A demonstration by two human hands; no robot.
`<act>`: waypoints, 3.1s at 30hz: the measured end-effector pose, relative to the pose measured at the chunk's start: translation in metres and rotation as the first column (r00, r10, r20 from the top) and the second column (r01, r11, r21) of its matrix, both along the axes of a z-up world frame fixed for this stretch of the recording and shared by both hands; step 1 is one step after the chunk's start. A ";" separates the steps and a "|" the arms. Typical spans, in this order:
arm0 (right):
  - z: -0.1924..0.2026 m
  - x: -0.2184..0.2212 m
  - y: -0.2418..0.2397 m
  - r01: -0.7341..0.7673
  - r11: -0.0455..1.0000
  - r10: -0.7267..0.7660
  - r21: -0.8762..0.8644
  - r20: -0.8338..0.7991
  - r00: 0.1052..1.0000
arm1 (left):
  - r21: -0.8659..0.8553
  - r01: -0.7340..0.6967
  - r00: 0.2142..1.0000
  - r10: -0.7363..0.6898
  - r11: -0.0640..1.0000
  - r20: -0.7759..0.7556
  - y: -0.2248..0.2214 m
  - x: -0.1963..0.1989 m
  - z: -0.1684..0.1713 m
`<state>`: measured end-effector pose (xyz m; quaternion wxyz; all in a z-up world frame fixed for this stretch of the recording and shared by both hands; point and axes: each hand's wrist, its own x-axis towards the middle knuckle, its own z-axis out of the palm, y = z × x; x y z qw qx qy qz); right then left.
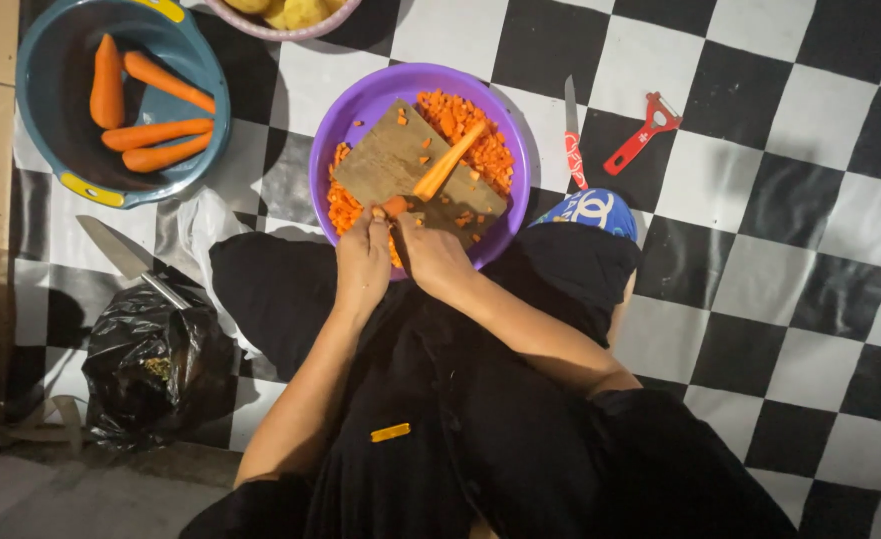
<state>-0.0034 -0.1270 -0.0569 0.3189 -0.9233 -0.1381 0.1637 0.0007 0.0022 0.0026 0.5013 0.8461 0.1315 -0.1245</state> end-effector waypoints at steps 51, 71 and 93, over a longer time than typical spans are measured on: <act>-0.082 0.031 0.006 0.132 0.985 -0.162 -0.115 -0.315 0.935 | 0.254 0.129 0.962 -0.183 0.959 0.201 0.003 0.045 -0.053; -0.058 0.028 0.004 -0.020 0.980 -0.041 -0.197 -0.300 0.953 | -0.220 -0.263 0.963 0.270 0.939 0.002 0.101 0.086 -0.224; -0.123 -0.029 -0.003 -0.257 0.932 0.278 -0.256 0.046 0.960 | 0.564 0.570 0.797 -0.568 0.597 -0.204 -0.040 0.117 -0.206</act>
